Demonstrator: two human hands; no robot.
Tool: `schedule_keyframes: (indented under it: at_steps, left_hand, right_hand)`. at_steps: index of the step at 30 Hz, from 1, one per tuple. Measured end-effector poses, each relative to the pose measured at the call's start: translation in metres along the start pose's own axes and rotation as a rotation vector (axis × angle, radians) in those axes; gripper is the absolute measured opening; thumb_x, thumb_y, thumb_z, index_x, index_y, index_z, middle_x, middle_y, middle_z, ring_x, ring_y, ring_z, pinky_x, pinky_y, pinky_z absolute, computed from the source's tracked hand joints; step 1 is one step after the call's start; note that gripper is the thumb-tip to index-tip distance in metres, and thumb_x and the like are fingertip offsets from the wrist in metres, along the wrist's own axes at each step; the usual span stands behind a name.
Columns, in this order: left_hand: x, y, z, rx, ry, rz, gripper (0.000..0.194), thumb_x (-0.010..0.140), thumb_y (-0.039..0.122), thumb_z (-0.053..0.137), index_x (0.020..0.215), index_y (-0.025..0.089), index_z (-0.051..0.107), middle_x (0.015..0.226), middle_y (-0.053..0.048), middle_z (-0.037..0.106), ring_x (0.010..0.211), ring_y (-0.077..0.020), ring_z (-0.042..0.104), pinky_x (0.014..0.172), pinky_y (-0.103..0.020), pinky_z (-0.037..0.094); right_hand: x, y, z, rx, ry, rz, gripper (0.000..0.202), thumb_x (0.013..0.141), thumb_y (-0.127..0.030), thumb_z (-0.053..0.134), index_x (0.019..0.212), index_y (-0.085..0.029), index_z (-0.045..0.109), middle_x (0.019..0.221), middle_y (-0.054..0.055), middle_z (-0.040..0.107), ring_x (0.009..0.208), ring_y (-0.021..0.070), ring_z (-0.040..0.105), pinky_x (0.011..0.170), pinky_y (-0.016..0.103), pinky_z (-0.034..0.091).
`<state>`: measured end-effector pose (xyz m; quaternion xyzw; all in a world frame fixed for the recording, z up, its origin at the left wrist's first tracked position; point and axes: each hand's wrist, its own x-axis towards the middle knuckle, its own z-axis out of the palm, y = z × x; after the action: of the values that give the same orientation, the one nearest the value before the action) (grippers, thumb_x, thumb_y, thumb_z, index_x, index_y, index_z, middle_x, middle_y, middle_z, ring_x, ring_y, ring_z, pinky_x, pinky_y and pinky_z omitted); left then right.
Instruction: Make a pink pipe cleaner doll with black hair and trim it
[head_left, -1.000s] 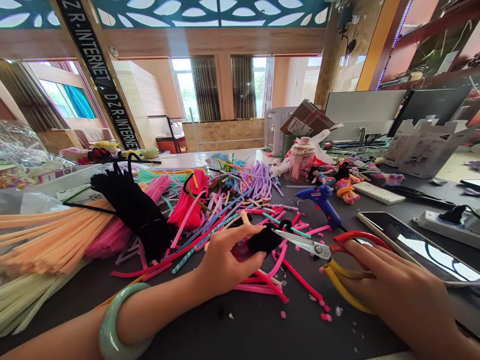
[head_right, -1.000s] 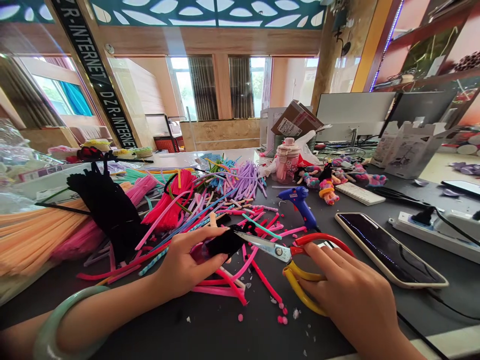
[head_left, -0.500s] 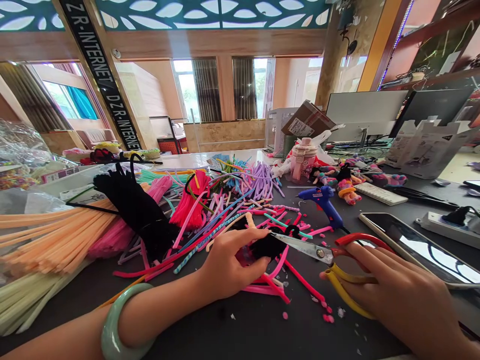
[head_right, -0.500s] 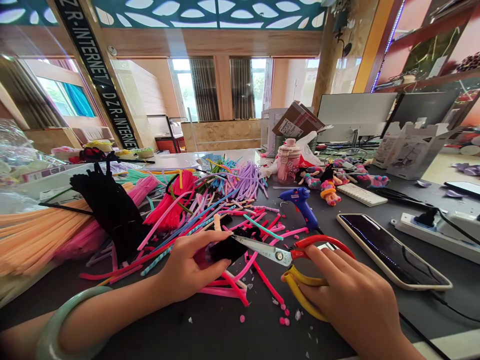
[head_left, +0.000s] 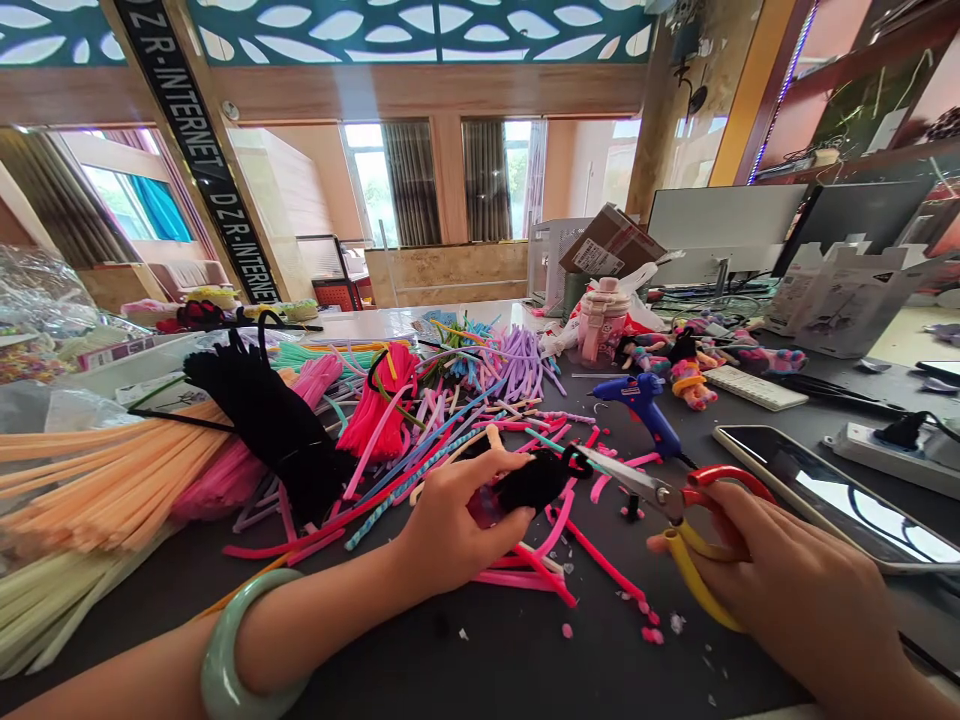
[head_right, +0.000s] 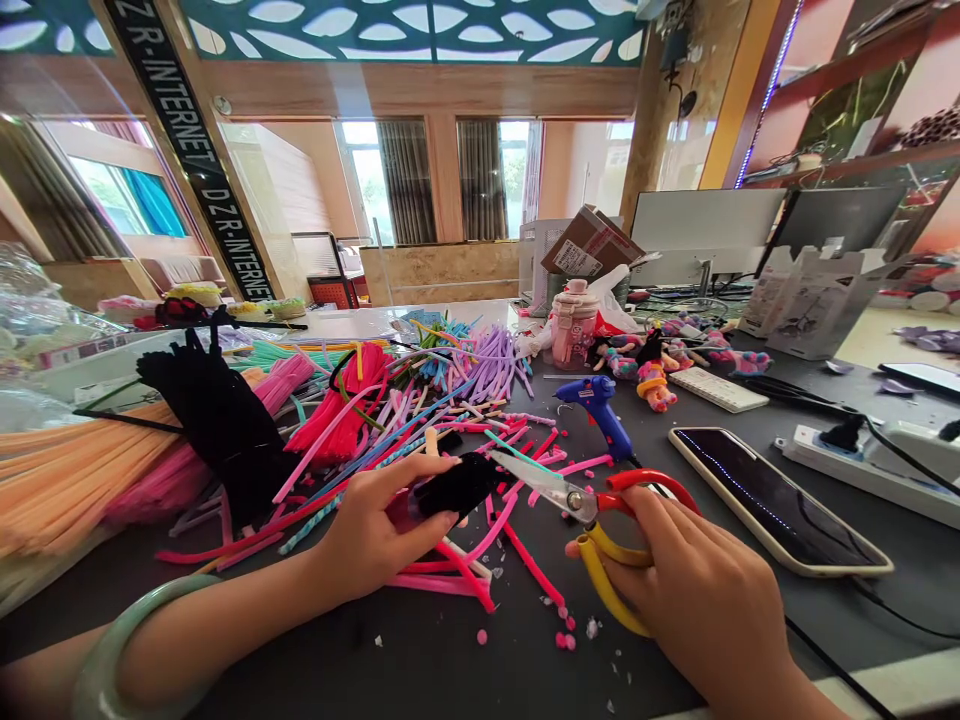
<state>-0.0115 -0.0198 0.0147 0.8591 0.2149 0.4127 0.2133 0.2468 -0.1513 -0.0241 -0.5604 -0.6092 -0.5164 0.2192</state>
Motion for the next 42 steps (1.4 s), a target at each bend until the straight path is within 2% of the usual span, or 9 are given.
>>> schedule_keyframes:
  at_steps: [3, 7, 12, 16, 20, 25, 31, 42]
  left_hand:
    - [0.0018, 0.0013, -0.0013, -0.014, -0.009, -0.046, 0.031, 0.074, 0.026, 0.063, 0.103, 0.017, 0.071, 0.077, -0.001, 0.073, 0.063, -0.0135, 0.063, 0.061, -0.023, 0.049]
    - [0.005, 0.0032, -0.0036, -0.086, -0.036, -0.077, 0.031, 0.075, 0.025, 0.063, 0.105, 0.016, 0.068, 0.09, -0.004, 0.075, 0.082, -0.0181, 0.07, 0.078, -0.027, 0.053]
    - [0.0065, 0.0023, -0.004, -0.106, -0.043, -0.097, 0.03, 0.076, 0.025, 0.062, 0.105, 0.018, 0.065, 0.089, -0.003, 0.074, 0.082, -0.0186, 0.07, 0.078, -0.028, 0.053]
    - [0.0064, 0.002, -0.004, -0.102, -0.043, -0.114, 0.028, 0.076, 0.025, 0.063, 0.104, 0.02, 0.065, 0.087, -0.001, 0.074, 0.082, -0.0184, 0.07, 0.075, -0.026, 0.053]
    - [0.006, 0.0029, -0.0043, -0.113, -0.05, -0.12, 0.028, 0.078, 0.026, 0.062, 0.105, 0.02, 0.062, 0.085, -0.001, 0.074, 0.077, -0.0172, 0.069, 0.073, -0.027, 0.052]
    - [0.0045, 0.0028, -0.0038, -0.072, -0.023, -0.078, 0.028, 0.078, 0.025, 0.062, 0.105, 0.02, 0.061, 0.088, -0.002, 0.073, 0.078, -0.0167, 0.068, 0.076, -0.027, 0.052]
    - [0.0038, 0.0022, -0.0031, -0.045, 0.037, -0.101, 0.027, 0.077, 0.028, 0.063, 0.103, 0.022, 0.059, 0.086, 0.0, 0.071, 0.08, -0.0167, 0.068, 0.077, -0.027, 0.053]
    - [0.0007, 0.0028, -0.0015, -0.001, 0.043, -0.054, 0.025, 0.078, 0.028, 0.06, 0.102, 0.021, 0.056, 0.084, -0.001, 0.069, 0.076, -0.016, 0.066, 0.073, -0.026, 0.052]
  right_hand:
    - [0.0039, -0.0022, -0.0008, 0.009, 0.009, 0.05, 0.02, 0.095, -0.035, 0.043, 0.09, -0.02, 0.056, 0.055, 0.0, 0.06, 0.044, 0.0161, 0.056, 0.047, 0.03, 0.032]
    - [0.0053, -0.004, -0.0026, 0.045, -0.019, 0.059, 0.019, 0.094, -0.038, 0.044, 0.092, -0.022, 0.053, 0.06, 0.001, 0.065, 0.047, 0.0179, 0.059, 0.047, 0.03, 0.035]
    - [0.0068, -0.008, -0.0034, 0.055, -0.097, 0.181, 0.027, 0.095, -0.049, 0.035, 0.089, -0.025, 0.045, 0.069, 0.006, 0.065, 0.059, 0.0233, 0.064, 0.052, 0.034, 0.041]
    - [0.0072, -0.0098, -0.0034, 0.11, -0.133, 0.211, 0.018, 0.092, -0.045, 0.041, 0.091, -0.027, 0.043, 0.073, 0.007, 0.064, 0.066, 0.0274, 0.064, 0.057, 0.038, 0.042]
    - [0.0059, -0.0088, -0.0025, 0.114, -0.125, 0.156, 0.021, 0.09, -0.044, 0.046, 0.097, -0.025, 0.048, 0.083, 0.008, 0.067, 0.069, 0.0257, 0.065, 0.064, 0.038, 0.046]
    - [0.0048, -0.008, -0.0019, 0.105, -0.122, 0.078, 0.025, 0.091, -0.044, 0.048, 0.097, -0.021, 0.053, 0.089, 0.009, 0.069, 0.067, 0.0203, 0.065, 0.065, 0.033, 0.046]
    - [0.0019, -0.0083, -0.0006, 0.11, -0.128, 0.108, 0.022, 0.088, -0.04, 0.048, 0.096, -0.021, 0.057, 0.086, 0.006, 0.071, 0.063, 0.0191, 0.064, 0.064, 0.033, 0.044]
    - [0.0068, -0.0053, -0.0033, 0.093, -0.097, 0.047, 0.021, 0.093, -0.04, 0.044, 0.092, -0.022, 0.057, 0.076, 0.004, 0.071, 0.06, 0.0172, 0.065, 0.056, 0.029, 0.041]
